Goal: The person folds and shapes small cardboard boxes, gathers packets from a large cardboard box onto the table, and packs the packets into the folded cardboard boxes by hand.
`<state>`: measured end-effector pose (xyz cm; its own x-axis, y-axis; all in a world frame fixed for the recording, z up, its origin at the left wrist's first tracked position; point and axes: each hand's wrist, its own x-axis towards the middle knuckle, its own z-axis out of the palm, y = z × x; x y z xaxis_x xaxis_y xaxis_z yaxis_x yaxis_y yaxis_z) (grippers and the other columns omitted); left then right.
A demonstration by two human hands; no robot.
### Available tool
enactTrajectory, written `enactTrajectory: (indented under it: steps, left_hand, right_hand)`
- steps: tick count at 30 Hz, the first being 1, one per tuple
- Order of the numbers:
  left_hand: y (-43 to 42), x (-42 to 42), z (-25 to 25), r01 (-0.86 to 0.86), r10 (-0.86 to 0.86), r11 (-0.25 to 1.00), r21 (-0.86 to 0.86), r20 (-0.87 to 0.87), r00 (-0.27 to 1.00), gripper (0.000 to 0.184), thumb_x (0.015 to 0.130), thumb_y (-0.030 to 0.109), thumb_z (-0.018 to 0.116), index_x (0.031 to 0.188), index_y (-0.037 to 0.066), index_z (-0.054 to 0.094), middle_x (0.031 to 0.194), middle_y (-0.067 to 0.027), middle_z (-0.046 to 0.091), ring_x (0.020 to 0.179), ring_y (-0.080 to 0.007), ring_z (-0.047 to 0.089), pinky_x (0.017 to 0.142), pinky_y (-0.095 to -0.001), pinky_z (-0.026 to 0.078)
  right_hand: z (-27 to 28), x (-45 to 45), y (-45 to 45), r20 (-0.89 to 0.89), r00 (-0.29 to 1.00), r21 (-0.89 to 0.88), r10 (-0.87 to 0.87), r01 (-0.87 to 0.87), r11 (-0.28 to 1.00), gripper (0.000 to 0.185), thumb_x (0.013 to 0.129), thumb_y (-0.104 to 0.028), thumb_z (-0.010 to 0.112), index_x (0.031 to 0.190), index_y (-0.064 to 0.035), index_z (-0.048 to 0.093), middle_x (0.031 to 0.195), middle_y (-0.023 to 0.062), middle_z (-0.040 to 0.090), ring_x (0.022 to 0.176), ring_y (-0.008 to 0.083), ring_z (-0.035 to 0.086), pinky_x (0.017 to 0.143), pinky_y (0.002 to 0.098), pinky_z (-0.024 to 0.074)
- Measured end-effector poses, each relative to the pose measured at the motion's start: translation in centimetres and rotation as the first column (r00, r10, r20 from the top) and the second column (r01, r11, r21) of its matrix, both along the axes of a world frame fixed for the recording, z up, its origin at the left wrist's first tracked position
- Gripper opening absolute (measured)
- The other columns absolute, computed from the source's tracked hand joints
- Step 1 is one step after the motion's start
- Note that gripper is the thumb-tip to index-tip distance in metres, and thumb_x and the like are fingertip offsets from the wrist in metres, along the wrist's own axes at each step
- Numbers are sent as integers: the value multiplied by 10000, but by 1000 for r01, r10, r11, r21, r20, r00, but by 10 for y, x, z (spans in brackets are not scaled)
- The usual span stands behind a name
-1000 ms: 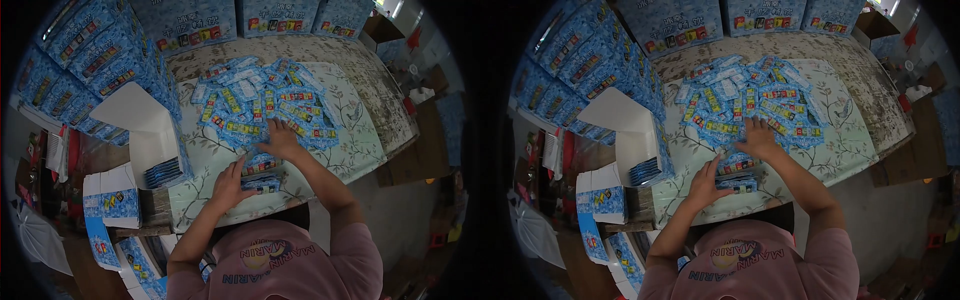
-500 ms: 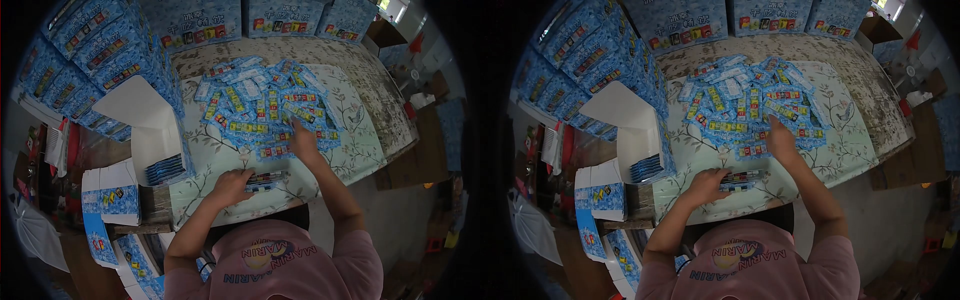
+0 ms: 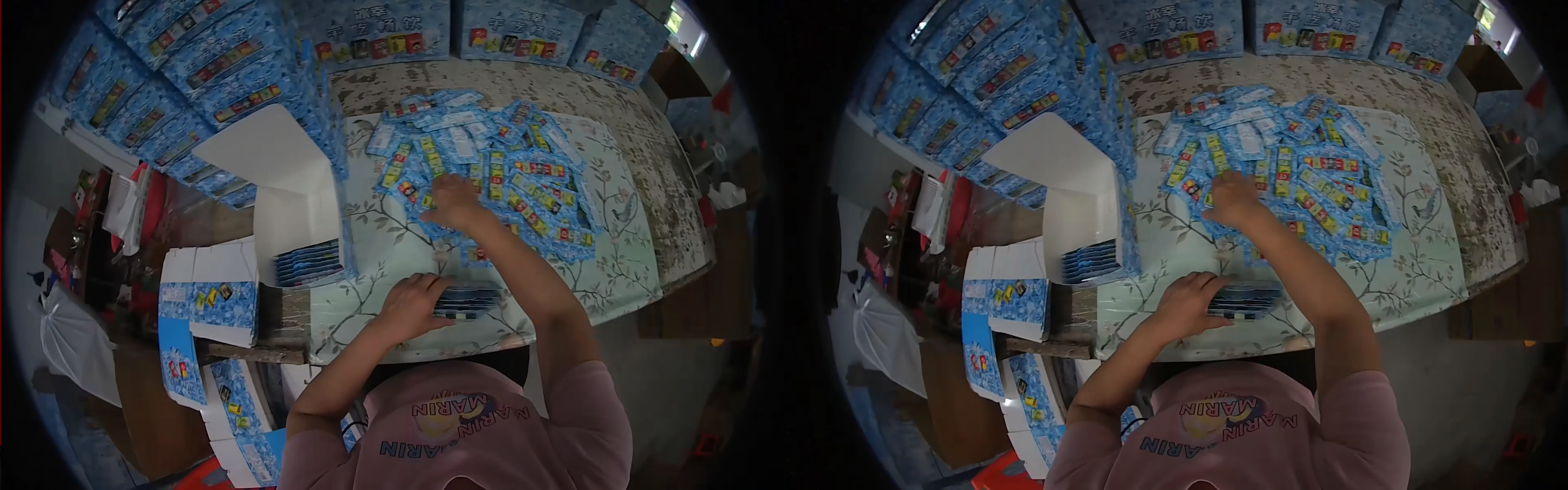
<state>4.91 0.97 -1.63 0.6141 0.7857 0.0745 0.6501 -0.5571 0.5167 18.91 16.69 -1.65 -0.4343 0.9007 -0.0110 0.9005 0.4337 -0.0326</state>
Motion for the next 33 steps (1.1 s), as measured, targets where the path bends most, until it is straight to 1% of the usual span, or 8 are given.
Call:
enactTrajectory:
  steps: [3,6,9,11,17,19,26,33]
  left_hand:
    - [-4,-4,1,-51,51,999,2,-28,998,722,608,294,772,1222,74,463,1063,-131,555,988,-301,543,827,-391,455]
    - [-4,-11,2,-7,5,999,-37,-42,999,690,625,256,755,1225,79,463,1051,-133,553,999,-305,538,823,-396,454]
    - [-8,-19,2,-31,31,999,-12,5,999,672,639,229,737,1230,76,459,1044,-129,558,1001,-305,537,830,-391,452]
    - [-15,-26,-1,-47,50,997,-56,52,997,714,620,216,765,1245,75,451,1105,-142,525,1047,-323,508,859,-394,441]
    - [-23,-19,-32,-294,322,947,-131,369,872,978,548,174,839,1364,96,305,1333,-196,331,1215,-360,374,965,-409,386]
    - [-15,0,-29,-225,247,969,-104,364,898,1045,550,184,843,1395,95,234,1368,-209,290,1252,-357,338,985,-423,369]
    - [5,17,-24,-314,255,943,110,365,895,1025,574,233,839,1391,67,243,1401,-211,258,1256,-363,331,978,-450,358]
    - [18,-112,22,-697,552,638,328,437,710,406,762,154,691,1121,13,563,1185,-191,527,1066,-345,529,874,-401,442]
  right_hand:
    - [9,-7,11,-28,997,-167,-76,70,983,484,743,-341,715,1077,-29,557,989,138,568,866,198,555,777,303,444]
    - [7,13,-5,-892,322,-394,-318,-207,896,278,771,-115,693,974,-49,515,899,36,529,837,108,504,711,259,417]
    - [15,51,-48,-908,242,-390,-343,-186,902,272,786,-41,665,1009,-51,511,915,17,540,848,99,521,707,267,439]
    - [-5,90,-78,-730,365,-671,-577,-228,705,275,793,-68,666,1019,-40,512,976,38,557,901,131,540,777,287,450]
    - [2,122,-143,-814,531,-473,-237,-369,800,515,762,-202,714,1185,-44,467,1052,127,557,958,202,561,806,316,451]
    - [24,105,-148,-452,885,-275,112,-257,926,704,677,-337,765,1215,-30,432,1074,188,543,1006,297,549,831,373,448]
    - [16,83,-132,-270,963,-361,-21,-81,929,867,599,-324,798,1287,-19,367,1110,215,531,1028,378,528,877,401,428]
    - [57,18,-97,-655,746,-314,-120,-124,941,787,627,-316,780,1222,24,395,1080,196,558,974,312,583,823,380,459]
